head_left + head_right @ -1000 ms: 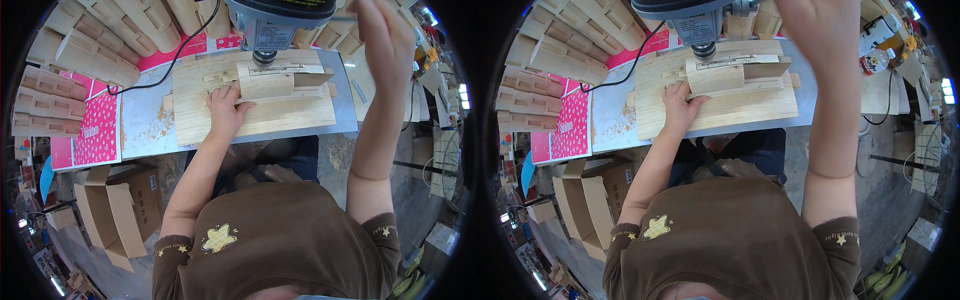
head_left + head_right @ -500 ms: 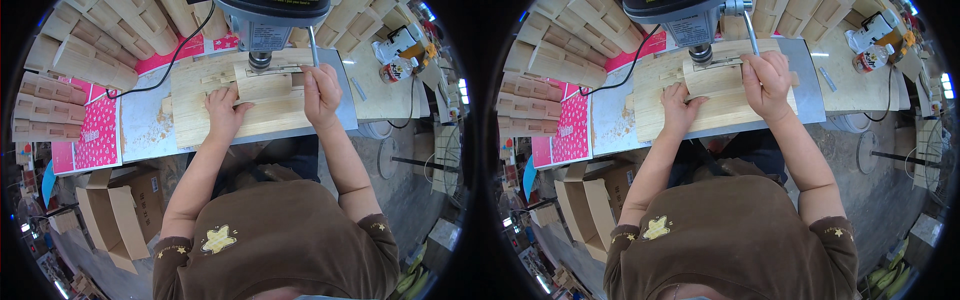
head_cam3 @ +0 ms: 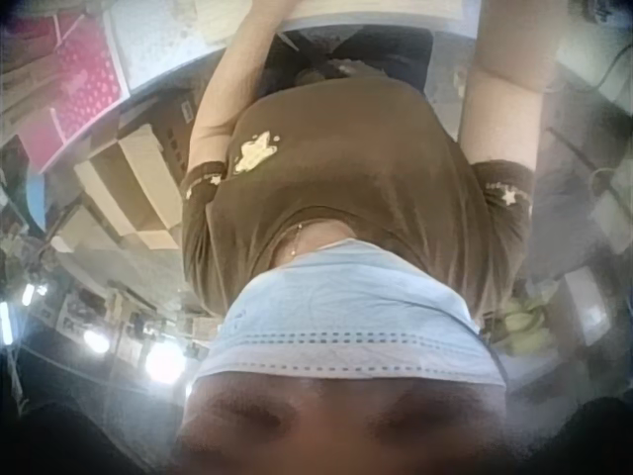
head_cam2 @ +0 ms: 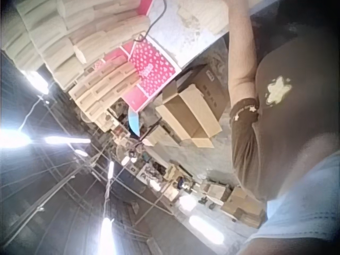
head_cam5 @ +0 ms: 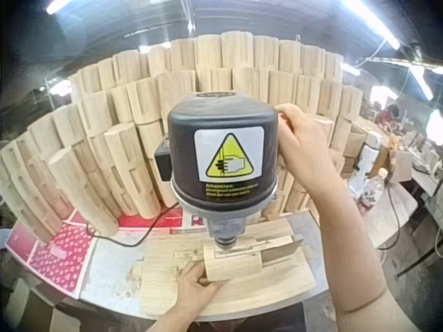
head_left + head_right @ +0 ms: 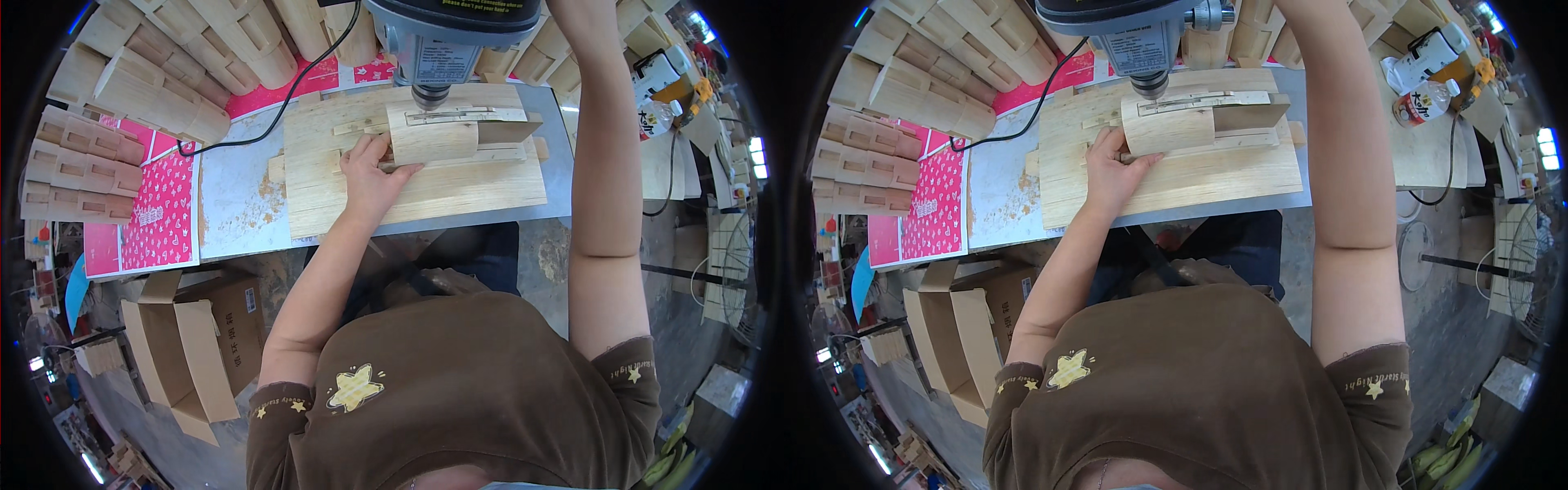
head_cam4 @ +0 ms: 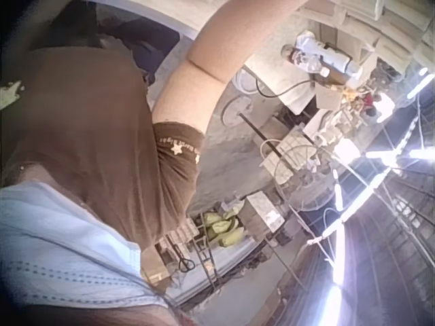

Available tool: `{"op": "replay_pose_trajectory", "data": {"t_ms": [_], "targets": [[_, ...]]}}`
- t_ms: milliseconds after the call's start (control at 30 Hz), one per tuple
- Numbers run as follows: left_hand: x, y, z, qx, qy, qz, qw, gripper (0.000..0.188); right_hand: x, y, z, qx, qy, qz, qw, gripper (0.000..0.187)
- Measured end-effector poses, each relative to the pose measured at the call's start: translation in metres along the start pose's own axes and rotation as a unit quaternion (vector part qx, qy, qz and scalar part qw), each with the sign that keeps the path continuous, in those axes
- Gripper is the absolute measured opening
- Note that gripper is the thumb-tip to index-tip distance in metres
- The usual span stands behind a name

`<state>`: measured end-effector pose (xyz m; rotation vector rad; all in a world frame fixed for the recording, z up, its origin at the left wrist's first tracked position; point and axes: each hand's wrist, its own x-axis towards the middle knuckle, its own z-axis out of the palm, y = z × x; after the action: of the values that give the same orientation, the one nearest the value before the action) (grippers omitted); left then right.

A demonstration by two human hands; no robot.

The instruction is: Operating a bench drill press machine to process or groove cylindrical wooden furniture components.

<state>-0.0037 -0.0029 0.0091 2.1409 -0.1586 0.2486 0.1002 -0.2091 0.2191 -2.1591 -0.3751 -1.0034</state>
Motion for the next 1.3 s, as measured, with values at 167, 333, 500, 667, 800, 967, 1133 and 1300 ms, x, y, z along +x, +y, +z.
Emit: {"op": "replay_pose_trajectory", "data": {"t_ms": [167, 333, 500, 667, 800, 967, 1133, 1300], "targets": [[0.002, -0.004, 0.001, -0.013, 0.013, 0.035, 0.999, 0.042, -0.096, 0.034, -0.016, -0.020, -0.173, 0.012, 0.985, 0.023], [-0.001, -0.010, -0.020, -0.060, 0.016, 0.017, 0.998, 0.035, -0.164, 0.054, -0.015, -0.065, -0.288, -0.051, 0.954, 0.026], [-0.023, -0.020, -0.096, -0.067, 0.034, 0.089, 0.993, 0.032, -0.172, 0.064, -0.032, -0.055, -0.306, -0.063, 0.948, 0.026], [-0.037, -0.028, -0.176, -0.238, 0.038, -0.167, 0.956, 0.029, -0.183, 0.037, -0.034, -0.048, -0.302, -0.047, 0.951, 0.025], [-0.043, -0.029, -0.211, -0.344, 0.134, -0.256, 0.893, 0.032, -0.194, 0.019, -0.032, -0.040, -0.325, -0.066, 0.942, 0.026], [-0.053, -0.039, -0.267, -0.148, 0.235, -0.204, 0.939, 0.036, -0.200, 0.012, -0.031, -0.023, -0.316, -0.065, 0.946, 0.028], [-0.053, -0.072, -0.332, 0.353, 0.309, -0.145, 0.871, 0.044, -0.202, 0.009, -0.031, -0.030, -0.323, -0.022, 0.946, 0.030], [-0.047, -0.118, -0.405, 0.371, 0.353, -0.201, 0.835, 0.050, -0.206, 0.009, -0.030, -0.035, -0.321, -0.018, 0.946, 0.032]]}}
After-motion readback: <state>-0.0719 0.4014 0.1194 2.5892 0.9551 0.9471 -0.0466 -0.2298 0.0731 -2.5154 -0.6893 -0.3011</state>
